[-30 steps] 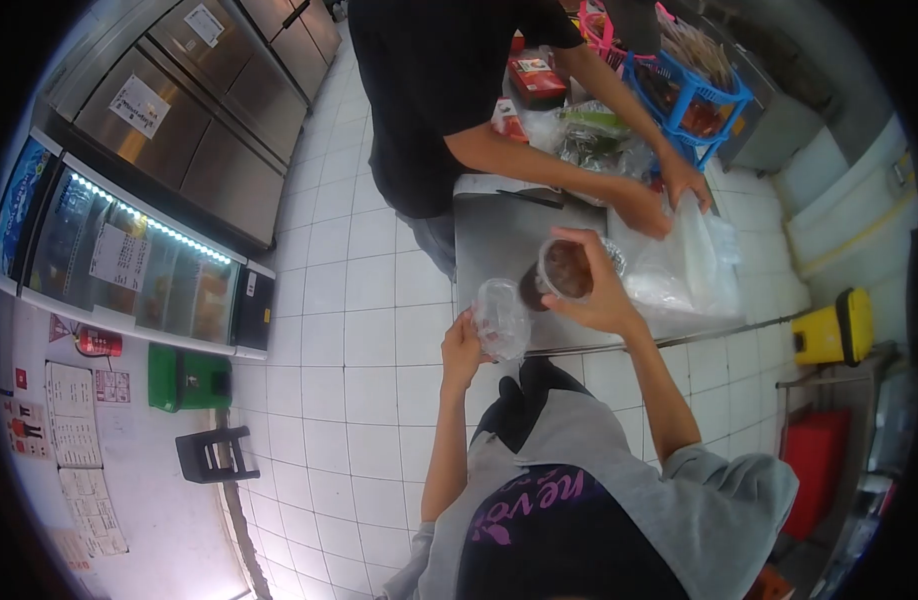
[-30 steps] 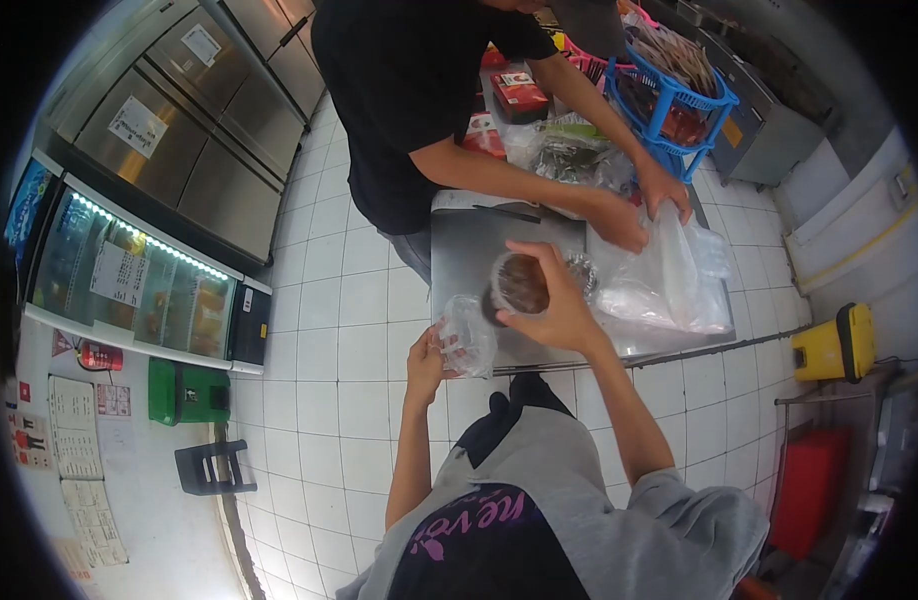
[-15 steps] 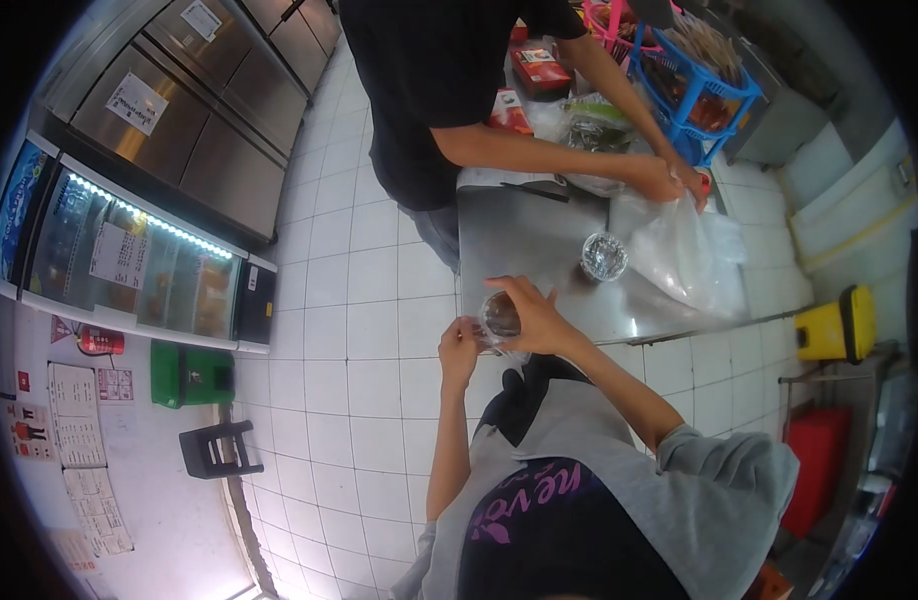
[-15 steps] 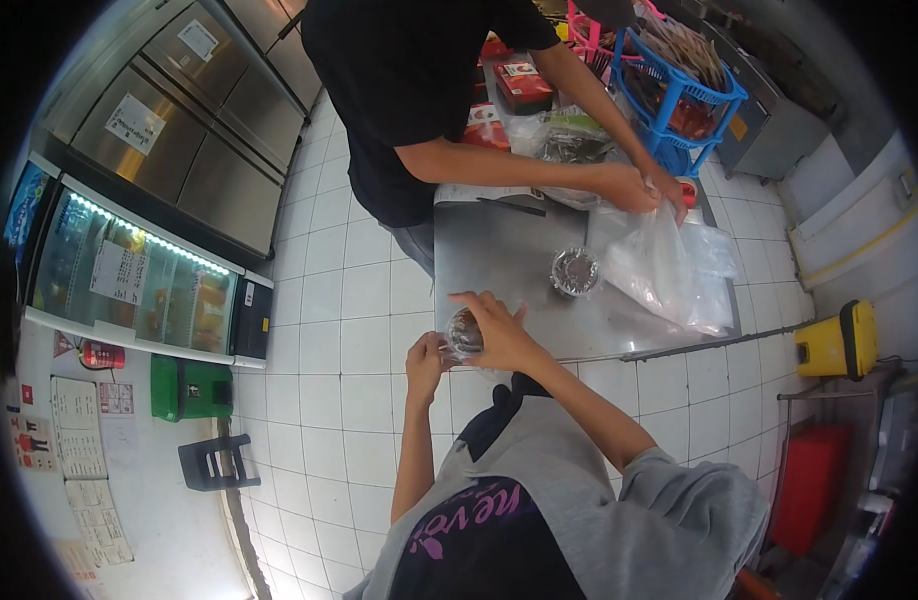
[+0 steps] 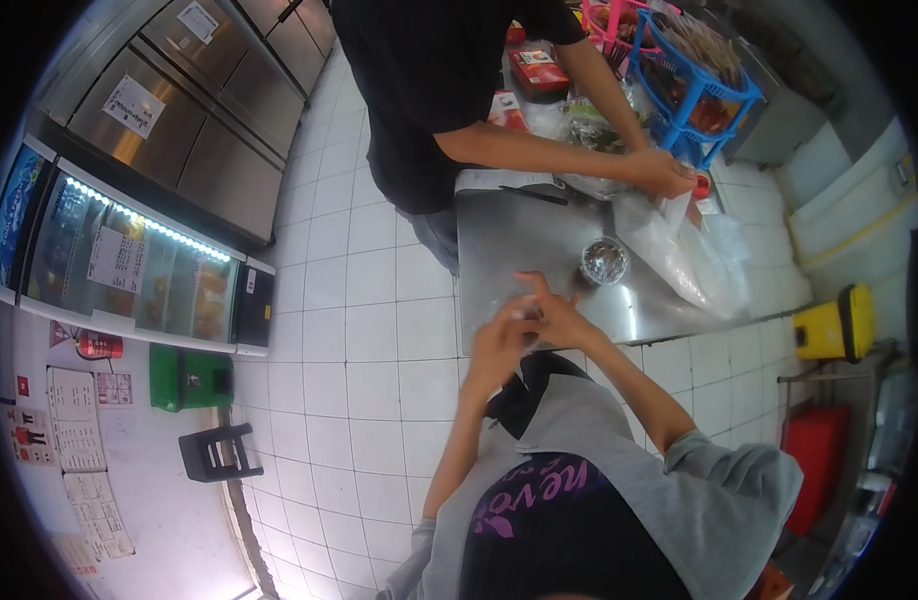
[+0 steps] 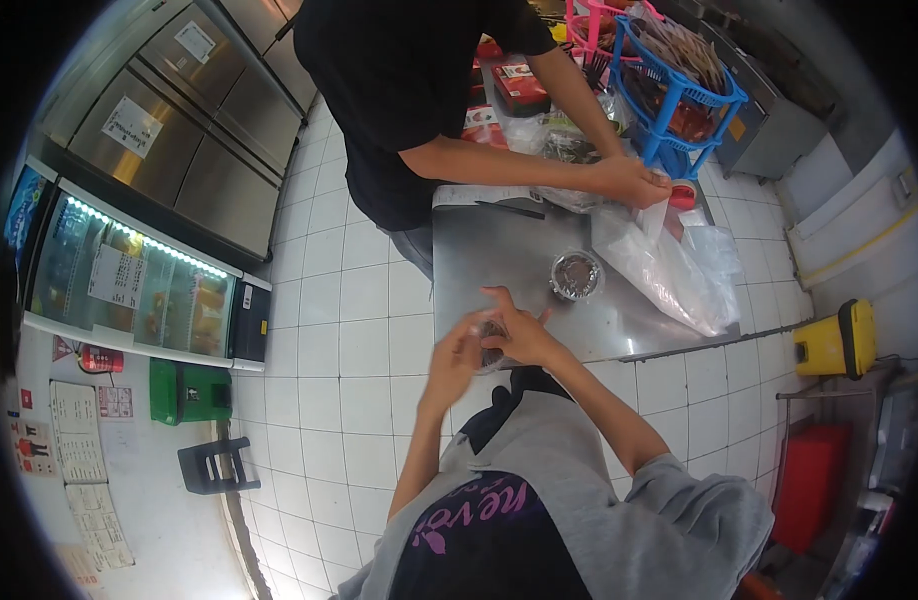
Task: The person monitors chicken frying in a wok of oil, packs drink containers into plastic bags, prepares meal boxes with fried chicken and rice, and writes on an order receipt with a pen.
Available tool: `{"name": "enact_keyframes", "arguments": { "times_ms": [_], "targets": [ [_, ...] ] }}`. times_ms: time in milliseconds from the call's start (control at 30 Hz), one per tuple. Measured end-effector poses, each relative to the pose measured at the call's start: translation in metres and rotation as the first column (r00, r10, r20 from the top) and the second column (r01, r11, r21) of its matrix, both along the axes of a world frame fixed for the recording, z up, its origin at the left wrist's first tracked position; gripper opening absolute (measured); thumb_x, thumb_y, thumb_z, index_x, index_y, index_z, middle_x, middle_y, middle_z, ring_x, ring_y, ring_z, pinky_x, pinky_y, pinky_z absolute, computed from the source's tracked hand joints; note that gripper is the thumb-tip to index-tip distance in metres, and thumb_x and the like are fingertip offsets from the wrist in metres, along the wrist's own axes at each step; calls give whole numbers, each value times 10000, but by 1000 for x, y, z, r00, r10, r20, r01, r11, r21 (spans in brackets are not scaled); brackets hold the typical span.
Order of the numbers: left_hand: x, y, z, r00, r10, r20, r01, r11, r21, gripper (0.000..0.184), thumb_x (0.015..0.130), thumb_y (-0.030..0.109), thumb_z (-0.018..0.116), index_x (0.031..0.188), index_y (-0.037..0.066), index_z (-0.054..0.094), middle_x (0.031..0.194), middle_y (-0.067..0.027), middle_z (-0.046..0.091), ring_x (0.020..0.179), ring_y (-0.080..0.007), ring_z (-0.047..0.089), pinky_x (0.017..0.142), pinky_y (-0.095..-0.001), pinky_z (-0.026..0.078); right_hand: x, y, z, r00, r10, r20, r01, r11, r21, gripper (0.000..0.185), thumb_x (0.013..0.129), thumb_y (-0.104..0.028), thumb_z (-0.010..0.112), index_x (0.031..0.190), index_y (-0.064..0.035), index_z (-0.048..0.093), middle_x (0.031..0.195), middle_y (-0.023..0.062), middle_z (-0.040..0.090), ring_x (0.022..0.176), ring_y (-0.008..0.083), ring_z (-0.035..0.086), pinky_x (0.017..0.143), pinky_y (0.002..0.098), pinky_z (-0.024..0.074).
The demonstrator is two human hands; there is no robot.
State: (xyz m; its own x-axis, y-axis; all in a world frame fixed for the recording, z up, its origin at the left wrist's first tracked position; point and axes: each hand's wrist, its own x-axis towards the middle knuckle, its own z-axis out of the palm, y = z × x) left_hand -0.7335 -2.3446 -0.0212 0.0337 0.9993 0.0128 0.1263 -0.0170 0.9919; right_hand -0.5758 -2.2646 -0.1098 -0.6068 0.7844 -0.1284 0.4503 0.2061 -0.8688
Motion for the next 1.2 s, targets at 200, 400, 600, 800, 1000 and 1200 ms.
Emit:
{"name": "enact_keyframes", "arguments": {
  "times_ms": [200,400,600,800,1000,1200],
  "targets": [
    [68,-7,28,958,-142,-249,211,938,275,315,883,15,516,1171,85,625,928,-149,671,785,-308,636,738,-378,487,6,-15,40,996,-76,53,79,995,-67,672,833,-175,726,1376,-122,334,1013,129,652,958,254,634,849,353,496],
    [23,4,24,889,78,-450,142,889,435,236,876,185,615,1050,34,664,1011,-138,670,984,-318,614,868,-445,447,37,-40,-28,736,-113,-667,-16,983,-185,435,852,-99,711,1234,-55,511,1109,91,630,967,174,632,813,320,527],
    [-4,-36,-107,645,756,113,-640,615,-461,502,954,412,577,1296,58,476,1204,-143,574,1106,-257,550,918,-418,455,34,-58,-48,747,-535,-394,127,697,-706,349,874,-11,665,1202,-46,549,1128,92,625,984,160,624,819,303,544],
    [9,-34,-126,393,727,563,-376,686,-623,539,946,434,606,1261,22,458,1162,-130,555,1052,-225,573,894,-348,493,19,-63,-40,780,-409,-473,15,768,-640,382,846,12,682,1198,-58,551,1107,70,618,1009,158,605,866,305,542],
    [-21,-28,-79,446,575,686,-347,818,-459,518,962,471,554,1232,32,496,1121,-118,583,995,-213,613,859,-367,533,-8,-56,18,761,-86,-643,-27,986,-164,438,743,62,730,1141,-36,574,1101,85,599,1029,183,591,848,302,534],
    [-5,-29,-56,409,466,785,-205,885,-418,539,957,496,546,1258,51,499,1154,-74,586,1014,-224,614,868,-359,535,-27,-59,35,841,-139,-522,264,949,173,422,713,59,741,1104,-30,609,1048,118,588,986,232,606,837,318,508]
  ]
}}
